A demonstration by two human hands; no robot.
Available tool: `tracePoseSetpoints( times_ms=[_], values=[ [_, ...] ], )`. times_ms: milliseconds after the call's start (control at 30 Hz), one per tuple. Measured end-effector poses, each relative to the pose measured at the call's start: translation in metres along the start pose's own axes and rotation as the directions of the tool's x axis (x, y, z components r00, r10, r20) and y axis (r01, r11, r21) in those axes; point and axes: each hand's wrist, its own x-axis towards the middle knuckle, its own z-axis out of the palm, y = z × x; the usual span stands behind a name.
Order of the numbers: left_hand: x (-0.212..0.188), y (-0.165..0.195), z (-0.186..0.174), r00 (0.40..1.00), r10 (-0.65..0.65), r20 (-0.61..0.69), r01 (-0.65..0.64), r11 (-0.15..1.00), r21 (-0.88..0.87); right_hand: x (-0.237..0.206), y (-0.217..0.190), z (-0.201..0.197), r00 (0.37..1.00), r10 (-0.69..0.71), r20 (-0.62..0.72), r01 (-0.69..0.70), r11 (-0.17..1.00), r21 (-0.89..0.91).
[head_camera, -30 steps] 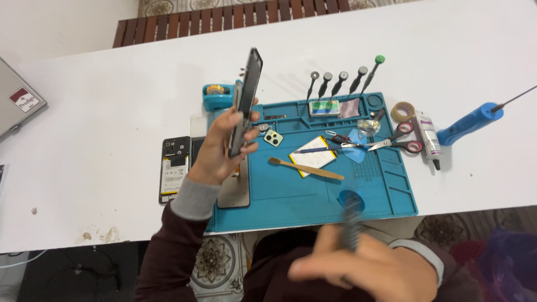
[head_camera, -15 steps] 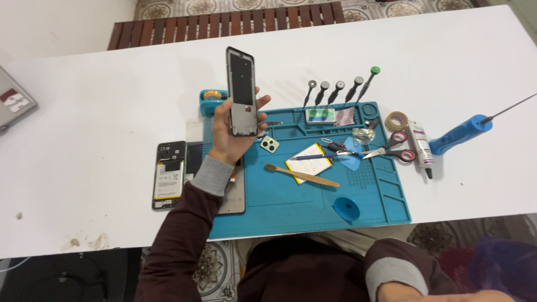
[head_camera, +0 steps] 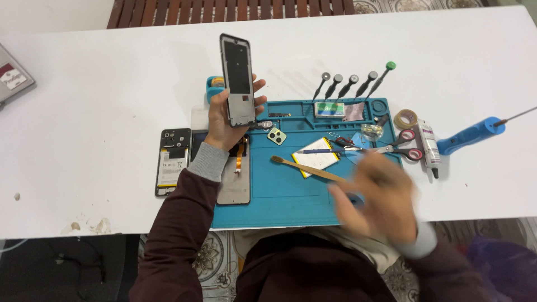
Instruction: The person disassembles a smartphone, removes the battery and internal components, and then works on the screen assembly using a screwdriver and a prying tool. They remove screws, pry open the frame, and separate the screen from the chassis.
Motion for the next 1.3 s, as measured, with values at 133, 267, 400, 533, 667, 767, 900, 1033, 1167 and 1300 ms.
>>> tracePoseSetpoints(
  times_ms=[133, 267, 400, 533, 667, 767, 900, 1033, 1167, 1300],
  values=[
    [0.002, -0.001, 0.004, 1.0, 0.019, 0.012, -0.02, 0.998, 0.062, 0.033, 0.084, 0.051, 0.795, 0.153, 0.587, -0.092, 0.987, -0.132],
    [-0.003, -0.004, 0.007, 1.0, 0.011, 0.029, -0.012, 0.999, 0.041, 0.041, 0.117, 0.099, 0.71, 0.185, 0.68, -0.089, 0.981, -0.174],
    [-0.004, -0.006, 0.007, 0.999, 0.02, 0.048, -0.023, 0.998, 0.055, 0.031, 0.119, 0.12, 0.809, -0.086, 0.582, 0.183, 0.977, -0.111],
    [-0.01, -0.007, 0.006, 0.998, -0.05, 0.03, 0.048, 0.997, 0.056, 0.021, 0.114, 0.119, 0.835, -0.191, 0.517, 0.261, 0.963, -0.067],
    [-0.011, -0.007, 0.009, 0.996, -0.055, 0.066, 0.051, 0.997, 0.061, 0.03, 0.116, 0.106, 0.898, -0.257, 0.356, 0.274, 0.962, 0.004],
    [-0.007, -0.005, 0.012, 0.997, -0.059, 0.055, 0.054, 0.995, 0.089, 0.038, 0.128, 0.089, 0.965, -0.245, 0.098, 0.247, 0.969, -0.018],
    [-0.009, -0.004, 0.013, 0.997, -0.048, 0.056, 0.042, 0.995, 0.095, 0.043, 0.16, 0.055, 0.935, -0.172, -0.311, 0.136, 0.982, -0.134],
    [-0.008, -0.001, 0.012, 0.997, -0.072, 0.016, 0.071, 0.994, 0.083, 0.043, 0.194, 0.028, 0.837, -0.072, -0.543, -0.041, 0.98, -0.193],
    [-0.006, 0.0, 0.013, 0.998, -0.059, 0.024, 0.057, 0.996, 0.062, 0.047, 0.204, 0.021, 0.862, 0.047, -0.505, -0.123, 0.985, -0.119],
    [-0.006, -0.005, 0.016, 0.998, -0.044, 0.04, 0.041, 0.995, 0.09, 0.048, 0.203, 0.024, 0.944, 0.228, -0.24, -0.239, 0.971, -0.019]
  ],
)
